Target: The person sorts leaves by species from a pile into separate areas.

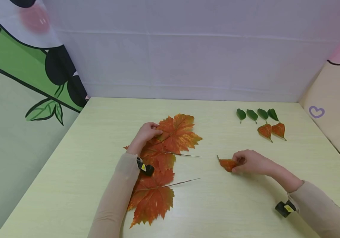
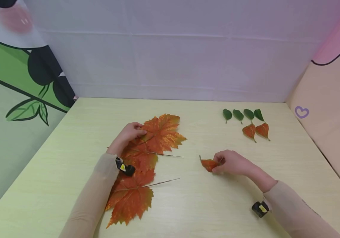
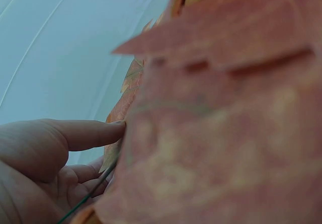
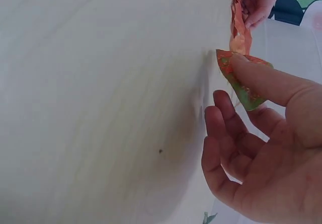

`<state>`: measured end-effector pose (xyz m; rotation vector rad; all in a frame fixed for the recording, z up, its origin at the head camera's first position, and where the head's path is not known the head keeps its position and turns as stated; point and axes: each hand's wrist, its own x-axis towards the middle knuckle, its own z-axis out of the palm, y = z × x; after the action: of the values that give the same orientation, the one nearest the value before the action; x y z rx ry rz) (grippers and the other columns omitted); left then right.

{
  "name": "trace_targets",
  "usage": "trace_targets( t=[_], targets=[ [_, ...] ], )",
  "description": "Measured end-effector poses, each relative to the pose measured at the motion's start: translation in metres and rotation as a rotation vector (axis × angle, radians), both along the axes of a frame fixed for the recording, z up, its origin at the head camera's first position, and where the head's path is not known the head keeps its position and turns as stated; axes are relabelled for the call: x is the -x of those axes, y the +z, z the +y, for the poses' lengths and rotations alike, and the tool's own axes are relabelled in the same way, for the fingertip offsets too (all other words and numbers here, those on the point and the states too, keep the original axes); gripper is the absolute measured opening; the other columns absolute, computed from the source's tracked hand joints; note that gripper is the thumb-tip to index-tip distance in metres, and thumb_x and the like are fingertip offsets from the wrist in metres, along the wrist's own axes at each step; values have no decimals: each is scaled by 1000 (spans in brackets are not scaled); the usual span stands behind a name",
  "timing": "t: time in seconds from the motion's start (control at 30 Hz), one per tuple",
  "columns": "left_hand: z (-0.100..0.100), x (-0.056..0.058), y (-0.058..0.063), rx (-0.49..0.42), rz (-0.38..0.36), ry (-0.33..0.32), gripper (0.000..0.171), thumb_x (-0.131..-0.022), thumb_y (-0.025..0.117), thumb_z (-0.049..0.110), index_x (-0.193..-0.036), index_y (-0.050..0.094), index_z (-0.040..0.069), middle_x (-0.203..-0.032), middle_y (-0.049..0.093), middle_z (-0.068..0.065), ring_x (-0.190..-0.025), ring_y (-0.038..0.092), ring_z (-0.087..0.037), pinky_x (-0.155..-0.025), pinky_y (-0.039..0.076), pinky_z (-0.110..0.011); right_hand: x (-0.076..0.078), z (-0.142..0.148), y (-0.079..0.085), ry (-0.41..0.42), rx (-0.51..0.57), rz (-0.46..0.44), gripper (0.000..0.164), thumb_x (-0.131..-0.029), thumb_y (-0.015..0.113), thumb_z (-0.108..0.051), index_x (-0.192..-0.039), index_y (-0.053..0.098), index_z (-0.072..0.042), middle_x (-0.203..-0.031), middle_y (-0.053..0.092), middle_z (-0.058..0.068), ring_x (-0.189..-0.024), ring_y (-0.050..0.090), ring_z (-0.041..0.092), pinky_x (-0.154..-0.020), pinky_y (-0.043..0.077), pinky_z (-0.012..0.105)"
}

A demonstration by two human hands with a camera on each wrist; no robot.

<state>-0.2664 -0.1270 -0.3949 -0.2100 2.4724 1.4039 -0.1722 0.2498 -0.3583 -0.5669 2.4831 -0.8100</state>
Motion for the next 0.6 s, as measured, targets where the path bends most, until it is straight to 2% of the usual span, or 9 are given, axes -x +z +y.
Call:
trace_targets(
  t=[0.13, 0.3, 0.6],
  targets=[
    [0, 0, 0, 3, -2, 3, 41, -86, 62, 18, -121, 49, 2, -107, 55, -14, -88, 50, -22, -76, 43, -30, 4, 4, 3, -29, 13, 5, 16, -78, 70, -22, -82, 60, -11, -77, 56, -2, -70, 46, 14, -60, 37, 25],
    [0, -1, 0, 2, -1, 5, 40, -86, 61, 18, -121, 49, 2, -106, 54, -13, -88, 49, -22, -77, 42, -31, 12, 12, 8, -116, -1, 38, 16, -79, 69, -25, -83, 61, -12, -79, 58, -1, -72, 45, 16, -61, 36, 27],
    [0, -1, 1, 1, -4, -1, 41, -87, 61, 18, -121, 49, 1, -109, 54, -14, -91, 49, -23, -80, 42, -32, 25, 31, 16, -276, 33, 91, 30, -83, 65, -32, -96, 60, -5, -92, 57, 6, -83, 46, 19, -66, 38, 29]
  ],
)
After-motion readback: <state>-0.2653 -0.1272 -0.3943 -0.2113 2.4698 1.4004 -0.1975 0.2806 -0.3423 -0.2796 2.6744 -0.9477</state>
